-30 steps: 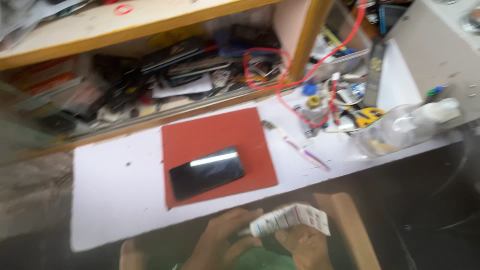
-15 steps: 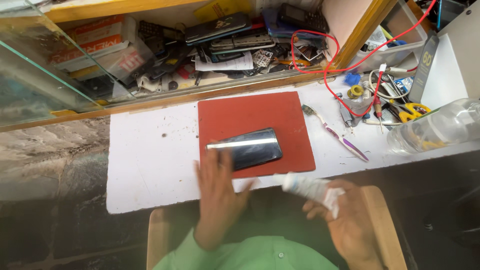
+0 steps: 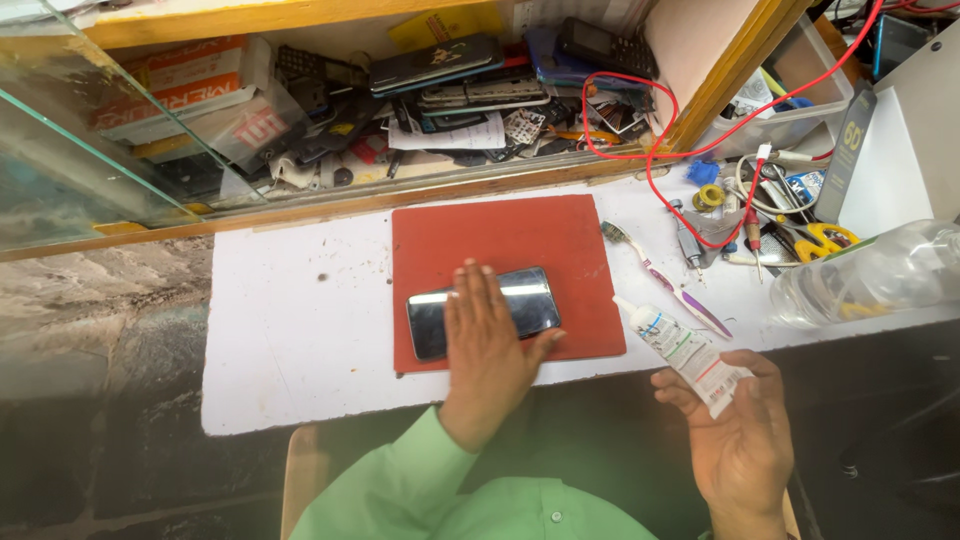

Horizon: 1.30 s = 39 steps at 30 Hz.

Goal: The person cleans a smartphone's back cover with a cloth, then uses a precision tool to scrape residue from the edges. They apply adhesive from a tube along the phone's perimeter and wipe excess with a cloth. The phone is handled and turned over multiple times during the process.

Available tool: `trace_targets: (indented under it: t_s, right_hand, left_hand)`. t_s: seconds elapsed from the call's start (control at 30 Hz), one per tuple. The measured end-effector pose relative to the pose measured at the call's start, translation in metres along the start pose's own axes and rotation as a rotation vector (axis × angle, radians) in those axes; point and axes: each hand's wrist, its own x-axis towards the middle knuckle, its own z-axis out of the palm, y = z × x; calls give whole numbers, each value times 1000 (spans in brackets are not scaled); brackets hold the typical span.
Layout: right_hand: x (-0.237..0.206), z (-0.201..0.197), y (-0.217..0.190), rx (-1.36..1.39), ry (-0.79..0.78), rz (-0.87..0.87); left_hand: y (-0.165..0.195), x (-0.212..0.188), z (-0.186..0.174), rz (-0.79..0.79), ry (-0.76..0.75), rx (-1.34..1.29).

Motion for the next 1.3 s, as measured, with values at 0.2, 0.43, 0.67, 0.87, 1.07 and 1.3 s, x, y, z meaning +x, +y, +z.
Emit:
trace_targets:
  t_s: [0.2,0.43,0.67,0.87,1.07,1.3]
  right_hand:
    - [0,-18,-9,-8,48,-87]
    - [-2,-52,-26,9,30,-277]
    - [-6,-57,-17,-16,56,-309]
    - [-4,-42,-12,-2,53,-269]
    - [-7,-41,-18,-29,50,-279]
    - [-8,-45,-18,-44,59,-301]
  left_hand:
    - [53,8,11,318,-102,-168]
    - [78,-68,-70,496,-167,-1014]
    - [-27,-39,-52,-43,321,-302]
    - [-50,-25,-31,-105,85,86]
    - [-7,-16,-7,48,84,-62]
    - [42,-17,3,476,-102,-221]
